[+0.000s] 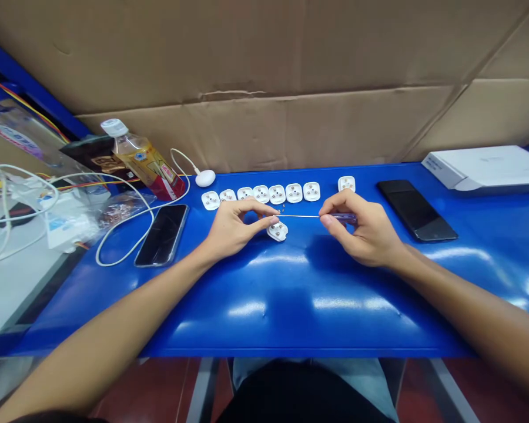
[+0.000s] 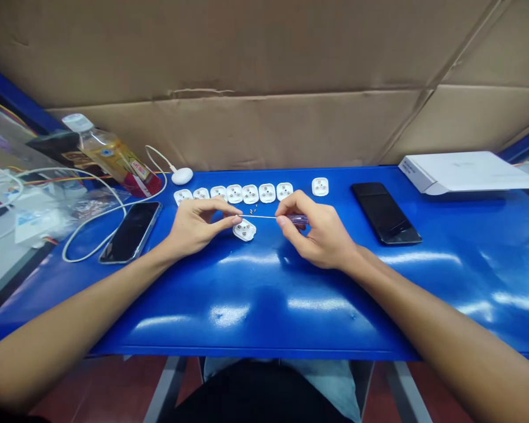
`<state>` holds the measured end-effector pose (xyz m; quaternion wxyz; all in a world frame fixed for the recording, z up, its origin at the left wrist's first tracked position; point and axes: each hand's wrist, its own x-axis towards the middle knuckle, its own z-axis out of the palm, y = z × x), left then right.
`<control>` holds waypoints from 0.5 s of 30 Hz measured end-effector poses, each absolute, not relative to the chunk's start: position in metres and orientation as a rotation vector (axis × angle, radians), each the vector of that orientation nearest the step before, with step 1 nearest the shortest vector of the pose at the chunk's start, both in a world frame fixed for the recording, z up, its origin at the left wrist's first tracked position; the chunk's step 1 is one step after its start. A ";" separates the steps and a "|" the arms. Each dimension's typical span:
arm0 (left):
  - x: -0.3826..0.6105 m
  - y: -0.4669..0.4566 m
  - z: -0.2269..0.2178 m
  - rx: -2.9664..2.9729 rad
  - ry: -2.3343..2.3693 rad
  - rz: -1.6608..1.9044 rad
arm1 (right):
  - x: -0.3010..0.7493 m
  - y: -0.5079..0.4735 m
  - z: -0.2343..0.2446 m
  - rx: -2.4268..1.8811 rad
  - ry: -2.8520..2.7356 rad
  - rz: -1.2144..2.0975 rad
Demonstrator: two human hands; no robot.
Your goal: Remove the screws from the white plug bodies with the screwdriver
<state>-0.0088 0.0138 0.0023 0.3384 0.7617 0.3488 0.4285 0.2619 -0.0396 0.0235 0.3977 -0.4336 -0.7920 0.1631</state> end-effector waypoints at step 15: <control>-0.009 0.006 0.006 2.448 0.773 1.150 | 0.260 -0.050 0.037 -1.030 -2.043 0.394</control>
